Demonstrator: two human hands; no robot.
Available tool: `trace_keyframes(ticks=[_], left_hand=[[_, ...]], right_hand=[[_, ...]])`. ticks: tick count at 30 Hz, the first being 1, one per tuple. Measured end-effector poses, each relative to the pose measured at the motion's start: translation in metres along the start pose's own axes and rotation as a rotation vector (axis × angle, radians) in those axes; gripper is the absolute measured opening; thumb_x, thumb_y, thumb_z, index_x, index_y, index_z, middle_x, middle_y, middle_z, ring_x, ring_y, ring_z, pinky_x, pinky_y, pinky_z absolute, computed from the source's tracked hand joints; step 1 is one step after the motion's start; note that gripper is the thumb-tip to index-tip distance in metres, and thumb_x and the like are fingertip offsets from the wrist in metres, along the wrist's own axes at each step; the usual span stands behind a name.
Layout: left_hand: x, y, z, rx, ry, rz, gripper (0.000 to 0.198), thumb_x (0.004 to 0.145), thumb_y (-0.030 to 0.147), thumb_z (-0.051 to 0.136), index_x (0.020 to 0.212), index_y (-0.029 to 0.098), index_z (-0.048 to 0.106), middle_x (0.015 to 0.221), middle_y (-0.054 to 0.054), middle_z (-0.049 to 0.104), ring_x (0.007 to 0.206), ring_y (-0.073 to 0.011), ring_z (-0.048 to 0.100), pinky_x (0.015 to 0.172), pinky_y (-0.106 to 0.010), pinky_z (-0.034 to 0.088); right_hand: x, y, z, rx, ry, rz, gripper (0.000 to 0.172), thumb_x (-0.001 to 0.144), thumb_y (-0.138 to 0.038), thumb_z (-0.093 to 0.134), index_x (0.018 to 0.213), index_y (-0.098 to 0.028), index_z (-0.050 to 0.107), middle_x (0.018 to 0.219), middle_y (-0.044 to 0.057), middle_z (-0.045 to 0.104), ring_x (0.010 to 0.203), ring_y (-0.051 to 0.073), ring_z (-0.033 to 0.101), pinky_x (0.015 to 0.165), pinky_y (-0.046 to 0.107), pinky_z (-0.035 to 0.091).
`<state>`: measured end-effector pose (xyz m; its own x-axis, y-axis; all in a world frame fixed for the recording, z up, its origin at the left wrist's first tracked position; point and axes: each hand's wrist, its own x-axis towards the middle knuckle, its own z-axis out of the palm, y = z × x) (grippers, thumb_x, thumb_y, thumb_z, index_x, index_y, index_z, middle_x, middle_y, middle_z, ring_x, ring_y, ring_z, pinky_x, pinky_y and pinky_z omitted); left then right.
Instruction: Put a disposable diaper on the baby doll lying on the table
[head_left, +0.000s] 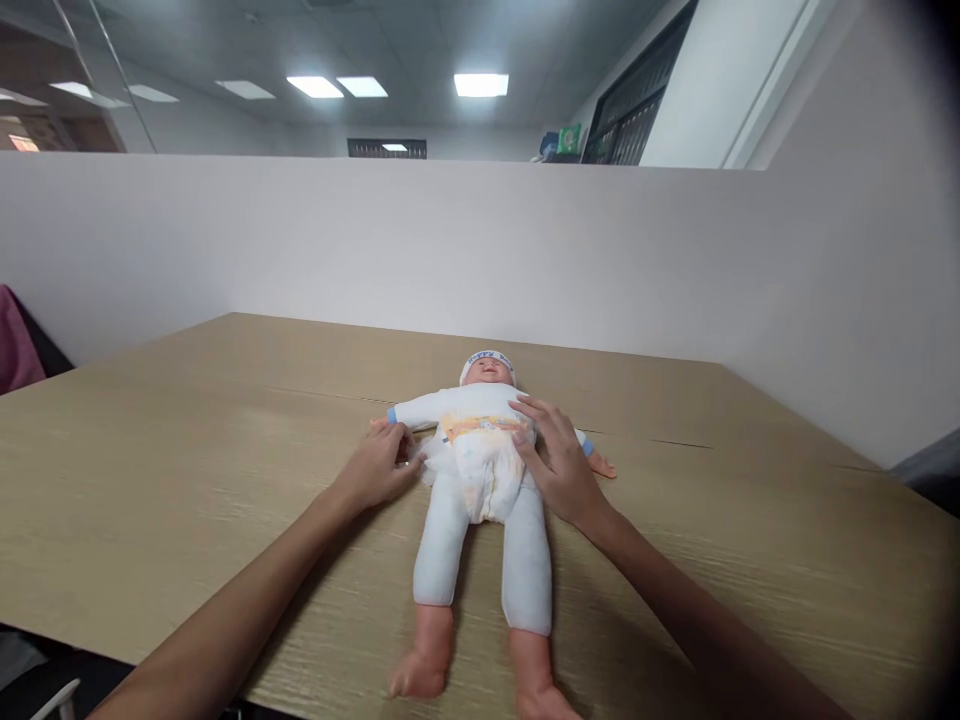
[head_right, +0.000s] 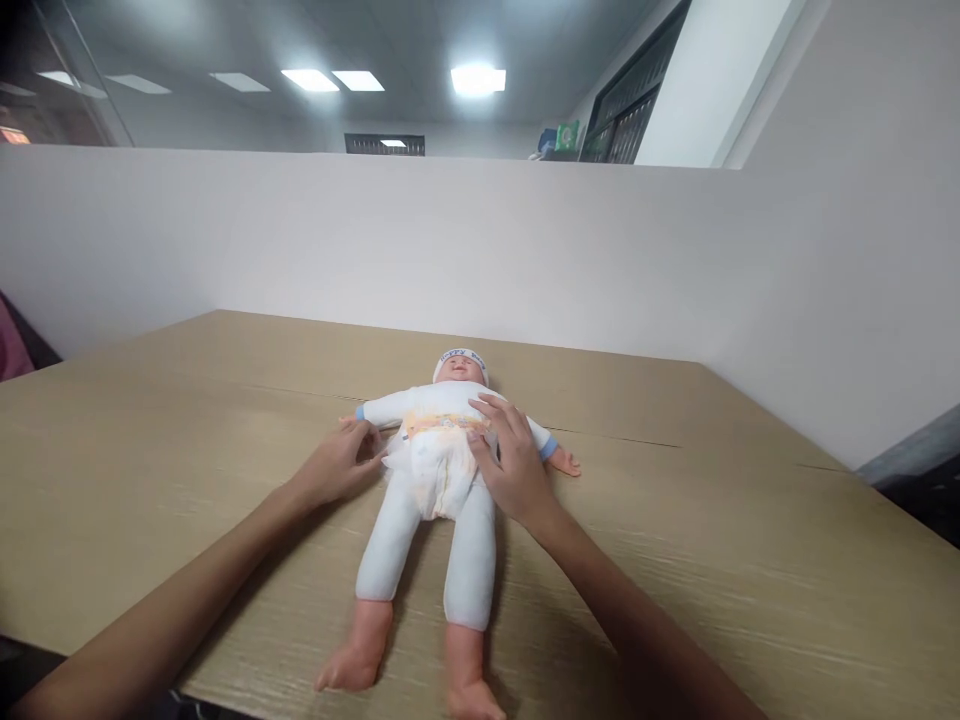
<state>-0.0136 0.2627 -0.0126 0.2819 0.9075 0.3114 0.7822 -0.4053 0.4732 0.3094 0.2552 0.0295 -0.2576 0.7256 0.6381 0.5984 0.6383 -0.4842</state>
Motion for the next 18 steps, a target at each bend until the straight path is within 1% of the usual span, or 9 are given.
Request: trace_keyframes(ticks=[2,4,6,8,11,14,16,18], left_hand=[[0.001,-0.002,0.005,0.042,-0.001,-0.023,0.025,0.093,0.047,0.06,0.096,0.024,0.052,0.098,-0.01,0.07,0.101,-0.033,0.063,0.088,-0.045,0.049],[0.0,-0.005,0.009,0.066,0.001,-0.041,0.026,0.092,0.048,0.06,0.096,0.024,0.051,0.098,-0.012,0.07,0.1,-0.034,0.064,0.083,-0.044,0.048],[0.0,-0.007,0.009,0.07,-0.002,-0.054,0.028,0.092,0.05,0.059,0.095,0.024,0.05,0.098,-0.012,0.07,0.098,-0.0337,0.065,0.081,-0.044,0.047],[-0.001,-0.008,0.008,0.065,-0.013,-0.071,0.029,0.093,0.051,0.059,0.092,0.025,0.049,0.098,-0.011,0.071,0.096,-0.0329,0.066,0.081,-0.043,0.047],[0.0,-0.007,0.005,0.068,-0.041,-0.116,0.031,0.093,0.053,0.06,0.086,0.026,0.048,0.096,-0.011,0.071,0.095,-0.0324,0.066,0.078,-0.041,0.045],[0.001,-0.006,0.004,0.074,-0.051,-0.135,0.032,0.093,0.053,0.06,0.082,0.026,0.048,0.094,-0.011,0.07,0.094,-0.0323,0.065,0.076,-0.04,0.042],[0.002,-0.007,0.003,0.047,-0.056,-0.147,0.034,0.091,0.054,0.062,0.078,0.025,0.05,0.09,-0.009,0.069,0.091,-0.0312,0.063,0.075,-0.039,0.04],[0.002,-0.009,0.002,0.006,-0.074,-0.172,0.037,0.089,0.057,0.064,0.074,0.025,0.051,0.083,-0.007,0.068,0.085,-0.0284,0.062,0.073,-0.036,0.037]], right_hand=[[0.017,-0.01,0.006,-0.004,-0.099,-0.02,0.043,0.111,-0.047,0.055,0.15,-0.03,0.061,0.159,0.008,0.062,0.151,0.03,0.053,0.127,0.054,0.041],[0.034,-0.019,0.015,-0.033,-0.23,-0.038,0.046,0.11,-0.049,0.056,0.15,-0.028,0.061,0.157,0.009,0.065,0.15,0.032,0.054,0.127,0.054,0.04],[0.051,-0.026,0.024,-0.09,-0.362,-0.046,0.047,0.109,-0.049,0.059,0.147,-0.023,0.064,0.155,0.013,0.067,0.149,0.034,0.055,0.127,0.056,0.038],[0.068,-0.029,0.033,-0.141,-0.449,-0.057,0.044,0.106,-0.045,0.065,0.141,-0.019,0.069,0.151,0.015,0.069,0.147,0.037,0.057,0.126,0.057,0.038],[0.089,-0.029,0.043,-0.177,-0.497,-0.075,0.034,0.097,-0.036,0.074,0.127,-0.02,0.076,0.133,0.013,0.078,0.132,0.035,0.066,0.116,0.051,0.045],[0.102,-0.026,0.052,-0.197,-0.516,-0.089,0.028,0.093,-0.027,0.076,0.12,-0.02,0.077,0.115,0.009,0.081,0.113,0.029,0.072,0.1,0.041,0.05],[0.106,-0.025,0.056,-0.208,-0.508,-0.104,0.025,0.092,-0.021,0.075,0.117,-0.019,0.077,0.109,0.007,0.079,0.106,0.026,0.072,0.097,0.039,0.049],[0.107,-0.028,0.057,-0.222,-0.488,-0.13,0.021,0.094,-0.017,0.072,0.115,-0.018,0.076,0.11,0.008,0.077,0.107,0.026,0.069,0.1,0.04,0.047]])
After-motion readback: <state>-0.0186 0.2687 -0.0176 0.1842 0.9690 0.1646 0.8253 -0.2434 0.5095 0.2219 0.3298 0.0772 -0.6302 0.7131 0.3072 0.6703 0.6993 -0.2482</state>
